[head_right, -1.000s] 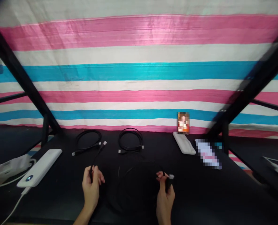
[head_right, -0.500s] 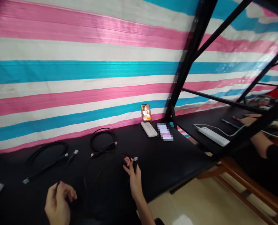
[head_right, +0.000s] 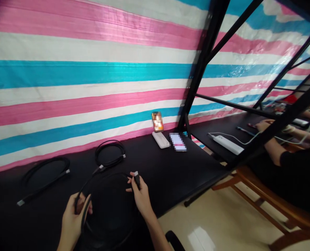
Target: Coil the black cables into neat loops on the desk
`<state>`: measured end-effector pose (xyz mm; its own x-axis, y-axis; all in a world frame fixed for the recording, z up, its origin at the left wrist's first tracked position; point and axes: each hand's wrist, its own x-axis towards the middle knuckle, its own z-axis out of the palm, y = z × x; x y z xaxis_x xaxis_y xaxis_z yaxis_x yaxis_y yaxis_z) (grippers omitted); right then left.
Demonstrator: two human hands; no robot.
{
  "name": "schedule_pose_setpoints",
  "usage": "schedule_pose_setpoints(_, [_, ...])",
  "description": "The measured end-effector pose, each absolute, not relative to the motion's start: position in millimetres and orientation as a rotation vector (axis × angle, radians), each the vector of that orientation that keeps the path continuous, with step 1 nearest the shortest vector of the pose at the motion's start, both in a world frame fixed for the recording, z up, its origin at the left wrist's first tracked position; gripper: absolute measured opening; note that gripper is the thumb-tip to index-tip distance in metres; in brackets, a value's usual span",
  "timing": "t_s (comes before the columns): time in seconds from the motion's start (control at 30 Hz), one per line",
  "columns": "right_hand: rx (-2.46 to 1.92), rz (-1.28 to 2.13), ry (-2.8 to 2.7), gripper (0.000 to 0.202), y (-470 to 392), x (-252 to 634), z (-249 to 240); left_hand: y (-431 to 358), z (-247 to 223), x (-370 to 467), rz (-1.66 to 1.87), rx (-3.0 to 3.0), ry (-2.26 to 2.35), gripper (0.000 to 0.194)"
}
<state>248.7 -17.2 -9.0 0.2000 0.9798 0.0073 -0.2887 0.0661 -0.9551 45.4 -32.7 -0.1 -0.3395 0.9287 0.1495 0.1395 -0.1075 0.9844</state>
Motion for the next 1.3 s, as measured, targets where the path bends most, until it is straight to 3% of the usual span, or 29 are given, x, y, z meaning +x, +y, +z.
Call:
schedule_pose_setpoints(0.13, [-1.057,1.194,-0.815,0.047,-16.2,261.2,-1.1,-31.5,6.5,36.5,1.586,1.159,1.524,0.028])
schedule_pose_setpoints(0.4, [-1.126,1.018,-0.479,0.049,-13.5,341.4,10.5,-29.7,9.2,5.2,2.117,0.739,1.579,0.028])
schedule_pose_setpoints(0.53, [-0.933,0.999,-0.149,0.035,-18.0,385.2,12.7,-31.0,10.9,8.2,2.134,0.747,1.583,0.028])
schedule_pose_setpoints(0.73, [-0.689,0.987,-0.246,0.021,-37.5,428.5,13.9,-34.2,12.8,14.2,1.972,0.839,1.599,0.028])
schedule_pose_setpoints(0.87, [-0.967,0.874,-0.326,0.020,-38.2,437.0,7.8,-33.3,11.3,14.7,1.845,0.906,1.612,0.026])
schedule_pose_setpoints(0.97, [-1.186,0.824,-0.500,0.031,-29.3,419.8,7.9,-31.3,7.3,15.6,1.674,1.027,1.606,0.023])
schedule_pose_setpoints(1.3, [-1.109,1.549,-0.873,0.057,-1.9,262.1,14.3,-31.7,3.3,18.8,1.268,1.282,1.563,0.036])
